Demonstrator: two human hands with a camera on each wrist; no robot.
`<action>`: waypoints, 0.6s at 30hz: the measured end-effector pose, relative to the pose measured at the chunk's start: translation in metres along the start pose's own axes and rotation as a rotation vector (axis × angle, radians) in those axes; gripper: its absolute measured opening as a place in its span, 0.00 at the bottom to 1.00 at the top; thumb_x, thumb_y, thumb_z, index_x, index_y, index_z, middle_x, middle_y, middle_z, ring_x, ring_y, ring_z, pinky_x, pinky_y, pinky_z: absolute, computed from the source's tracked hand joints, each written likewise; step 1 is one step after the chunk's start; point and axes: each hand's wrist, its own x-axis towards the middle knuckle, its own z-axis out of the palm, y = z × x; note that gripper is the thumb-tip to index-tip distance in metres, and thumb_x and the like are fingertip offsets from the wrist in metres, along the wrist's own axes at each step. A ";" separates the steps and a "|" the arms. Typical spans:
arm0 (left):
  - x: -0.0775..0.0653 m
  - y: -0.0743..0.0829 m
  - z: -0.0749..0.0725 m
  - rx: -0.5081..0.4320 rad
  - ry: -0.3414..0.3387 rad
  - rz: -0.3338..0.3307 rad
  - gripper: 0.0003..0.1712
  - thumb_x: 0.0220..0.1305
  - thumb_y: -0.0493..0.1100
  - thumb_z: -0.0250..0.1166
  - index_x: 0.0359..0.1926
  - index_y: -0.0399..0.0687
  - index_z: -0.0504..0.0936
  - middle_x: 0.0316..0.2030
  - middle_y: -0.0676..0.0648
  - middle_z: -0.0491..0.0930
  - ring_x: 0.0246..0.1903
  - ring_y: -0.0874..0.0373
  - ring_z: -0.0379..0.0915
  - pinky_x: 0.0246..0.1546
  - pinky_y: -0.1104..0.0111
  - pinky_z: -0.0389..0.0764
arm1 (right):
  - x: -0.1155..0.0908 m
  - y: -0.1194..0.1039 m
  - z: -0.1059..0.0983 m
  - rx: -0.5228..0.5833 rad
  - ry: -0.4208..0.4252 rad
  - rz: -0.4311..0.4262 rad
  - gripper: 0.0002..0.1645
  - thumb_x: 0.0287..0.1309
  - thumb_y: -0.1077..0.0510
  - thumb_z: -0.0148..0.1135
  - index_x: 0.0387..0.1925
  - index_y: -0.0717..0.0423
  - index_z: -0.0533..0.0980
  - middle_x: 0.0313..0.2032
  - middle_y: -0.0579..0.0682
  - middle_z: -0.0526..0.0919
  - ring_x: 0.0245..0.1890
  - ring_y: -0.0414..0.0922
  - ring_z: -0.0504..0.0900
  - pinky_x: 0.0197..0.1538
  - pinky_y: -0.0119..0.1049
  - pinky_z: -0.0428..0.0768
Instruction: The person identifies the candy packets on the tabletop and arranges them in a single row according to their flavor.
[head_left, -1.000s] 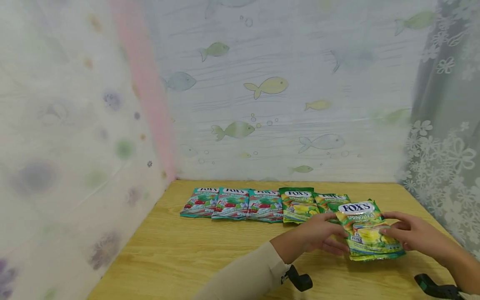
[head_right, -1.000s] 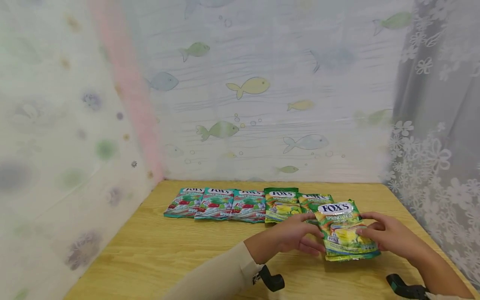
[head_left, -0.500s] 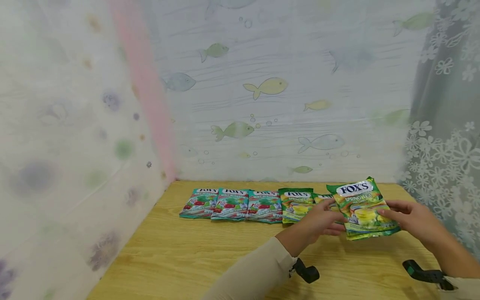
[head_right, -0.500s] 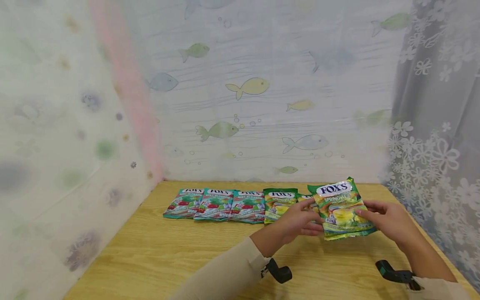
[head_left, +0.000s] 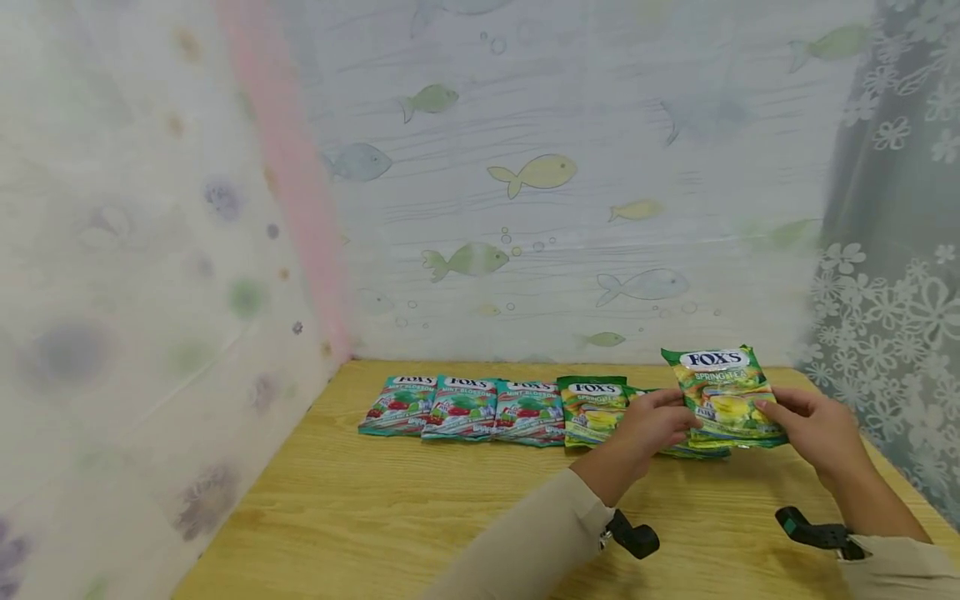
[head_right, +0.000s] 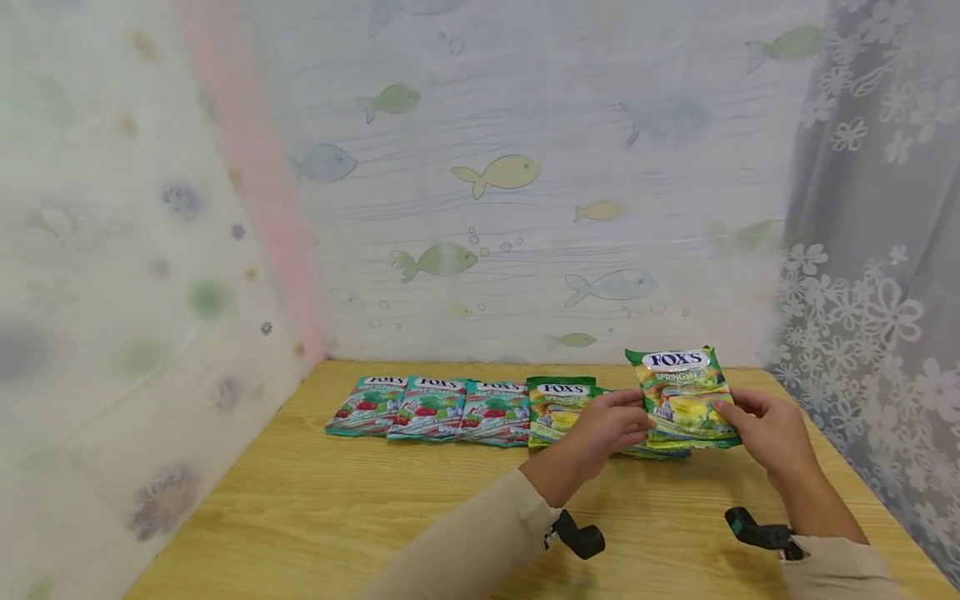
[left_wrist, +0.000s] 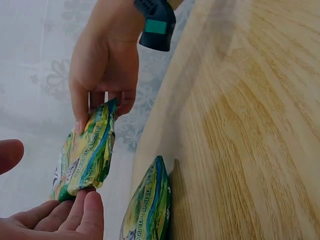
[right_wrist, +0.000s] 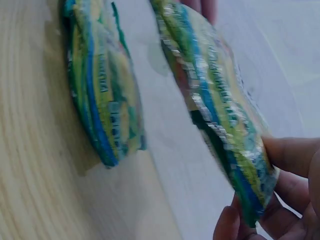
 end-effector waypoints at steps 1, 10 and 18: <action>0.000 0.000 0.001 -0.012 0.004 0.005 0.28 0.64 0.35 0.70 0.65 0.47 0.80 0.58 0.48 0.83 0.54 0.49 0.84 0.57 0.56 0.84 | 0.000 0.001 0.002 -0.003 0.020 -0.002 0.45 0.77 0.38 0.52 0.74 0.72 0.63 0.66 0.74 0.69 0.42 0.30 0.76 0.40 0.32 0.82; 0.008 -0.009 0.010 0.016 0.010 0.026 0.32 0.61 0.32 0.66 0.68 0.45 0.78 0.61 0.46 0.81 0.58 0.51 0.81 0.58 0.57 0.83 | -0.001 0.013 0.006 0.046 0.087 0.103 0.47 0.75 0.35 0.50 0.75 0.69 0.62 0.67 0.73 0.66 0.33 0.19 0.67 0.33 0.25 0.80; 0.017 -0.017 0.008 -0.027 -0.147 0.030 0.29 0.67 0.39 0.59 0.69 0.38 0.75 0.50 0.48 0.83 0.55 0.52 0.81 0.69 0.55 0.74 | 0.005 0.024 0.005 0.070 0.098 0.200 0.44 0.77 0.36 0.47 0.76 0.66 0.62 0.74 0.73 0.59 0.65 0.68 0.68 0.37 0.30 0.80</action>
